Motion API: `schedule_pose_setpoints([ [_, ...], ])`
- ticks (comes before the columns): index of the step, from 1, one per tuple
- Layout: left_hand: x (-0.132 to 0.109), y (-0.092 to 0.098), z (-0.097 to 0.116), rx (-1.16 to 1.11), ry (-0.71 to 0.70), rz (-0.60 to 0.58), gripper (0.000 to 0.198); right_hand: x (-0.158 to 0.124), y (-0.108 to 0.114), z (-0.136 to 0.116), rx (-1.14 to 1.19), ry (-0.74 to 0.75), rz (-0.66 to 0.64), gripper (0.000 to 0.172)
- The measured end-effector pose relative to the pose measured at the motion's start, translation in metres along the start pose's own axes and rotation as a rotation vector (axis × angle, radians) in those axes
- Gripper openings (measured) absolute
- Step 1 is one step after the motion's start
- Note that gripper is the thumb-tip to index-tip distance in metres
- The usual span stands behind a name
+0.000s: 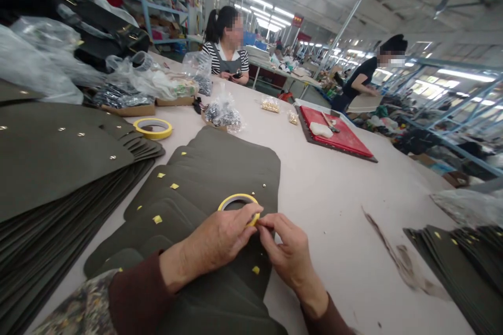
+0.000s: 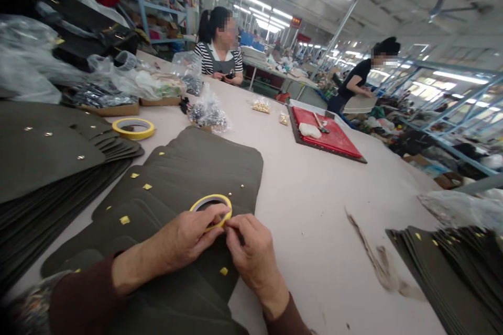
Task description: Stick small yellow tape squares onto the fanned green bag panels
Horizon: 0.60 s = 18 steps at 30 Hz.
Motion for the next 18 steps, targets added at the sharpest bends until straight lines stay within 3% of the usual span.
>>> schedule_pose_setpoints([
  [6, 0.004, -0.003, 0.002, 0.078, 0.059, -0.027, 0.019, -0.002, -0.007, 0.006, -0.243, 0.102, 0.067, 0.017],
  [9, 0.006, -0.004, 0.002, 0.132, 0.095, -0.023, 0.016, -0.003, -0.008, 0.004, -0.257, 0.078, 0.101, 0.017],
  [12, 0.007, -0.005, 0.004, 0.240, 0.089, -0.011, 0.018, -0.002, -0.010, 0.002, -0.117, -0.126, 0.095, 0.015],
  [16, 0.004, -0.005, 0.010, 0.334, -0.008, 0.048, 0.021, -0.001, -0.010, 0.017, 0.334, -0.571, 0.099, 0.016],
  [18, 0.002, -0.006, 0.010, 0.376, -0.018, 0.046, 0.019, -0.002, -0.005, 0.029, 0.495, -0.717, 0.114, 0.022],
])
Point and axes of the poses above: each hand's wrist, its own x-axis towards the middle knuckle, its own y-axis out of the back of the hand, z = x × y, the point moved 1 cm from there along x, towards the middle knuckle, and after that the axes turned 4 degrees about -z, right-handed, at the moved point
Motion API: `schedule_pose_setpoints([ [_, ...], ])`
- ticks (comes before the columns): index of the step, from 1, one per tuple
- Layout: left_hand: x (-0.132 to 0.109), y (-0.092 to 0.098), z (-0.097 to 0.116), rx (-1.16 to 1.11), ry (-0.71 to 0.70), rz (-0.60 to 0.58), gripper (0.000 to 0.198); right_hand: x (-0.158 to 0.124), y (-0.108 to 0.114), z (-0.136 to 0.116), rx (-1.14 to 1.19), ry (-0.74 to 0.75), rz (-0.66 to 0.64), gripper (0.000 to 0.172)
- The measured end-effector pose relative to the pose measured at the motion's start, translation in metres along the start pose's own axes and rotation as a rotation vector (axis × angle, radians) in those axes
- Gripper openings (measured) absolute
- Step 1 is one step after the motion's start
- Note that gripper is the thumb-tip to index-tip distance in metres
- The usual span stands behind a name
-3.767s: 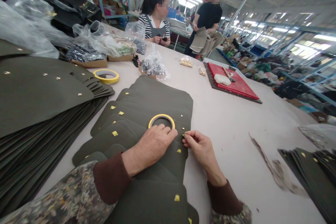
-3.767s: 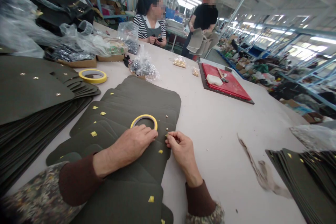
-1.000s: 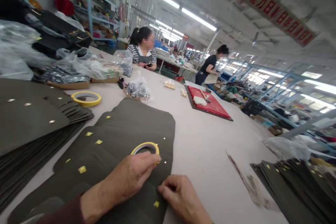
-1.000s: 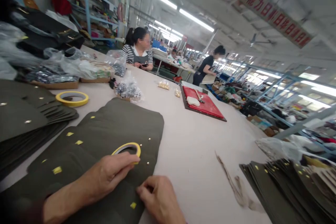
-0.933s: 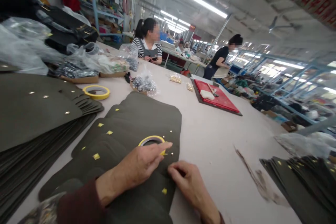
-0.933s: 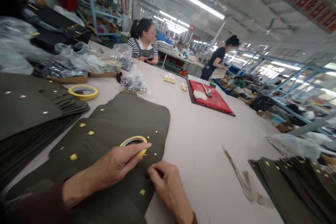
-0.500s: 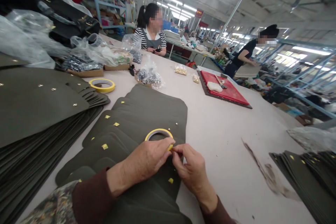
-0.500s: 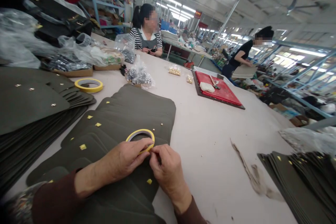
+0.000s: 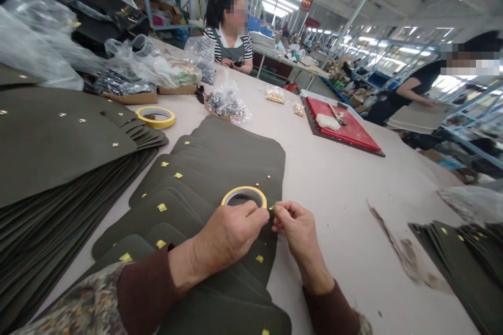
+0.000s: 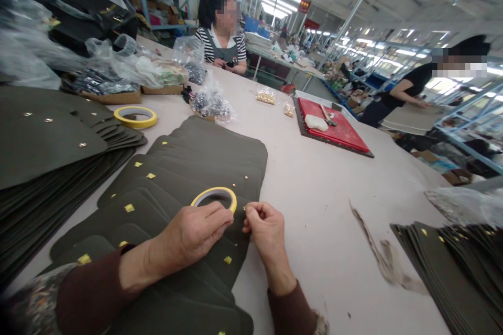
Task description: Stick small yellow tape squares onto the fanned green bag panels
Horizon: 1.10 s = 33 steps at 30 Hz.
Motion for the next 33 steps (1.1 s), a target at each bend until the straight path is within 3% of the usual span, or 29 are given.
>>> schedule_pose_setpoints([
  [3, 0.000, -0.002, -0.005, 0.128, 0.042, -0.098, 0.013, 0.007, 0.014, 0.009, 0.040, -0.107, -0.077, 0.030],
  [8, 0.003, -0.007, -0.011, 0.217, 0.089, -0.241, 0.007, 0.009, 0.015, 0.015, -0.120, -0.078, -0.092, 0.032],
  [16, 0.003, -0.008, -0.009, 0.191, 0.107, -0.257, 0.008, 0.010, 0.002, 0.008, -0.569, 0.203, -0.007, 0.018],
  [22, 0.003, -0.009, -0.013, 0.156, 0.128, -0.274, 0.009, 0.003, 0.010, 0.015, -0.410, 0.092, 0.047, 0.023],
  [25, 0.002, -0.010, -0.012, 0.132, 0.144, -0.276, 0.009, -0.002, 0.007, 0.017, -0.466, 0.223, 0.036, 0.023],
  [28, 0.000, -0.013, -0.012, 0.094, 0.173, -0.274, 0.009, -0.003, 0.000, 0.024, -0.624, 0.396, 0.107, 0.026],
  [31, 0.002, -0.021, -0.023, 0.096, 0.229, -0.294, 0.017, 0.012, -0.006, 0.044, -0.683, 0.499, 0.193, 0.039],
  [33, 0.007, -0.023, -0.034, 0.111, 0.283, -0.246, 0.022, 0.027, -0.008, 0.058, -0.712, 0.526, 0.254, 0.045],
])
Point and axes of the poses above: each hand's wrist, its own x-axis towards the middle knuckle, its own y-axis out of the back of the hand, z = x × y, the point moved 1 cm from there along x, towards the middle knuckle, and after that the axes turned 4 degrees about -z, right-handed, at the moved point
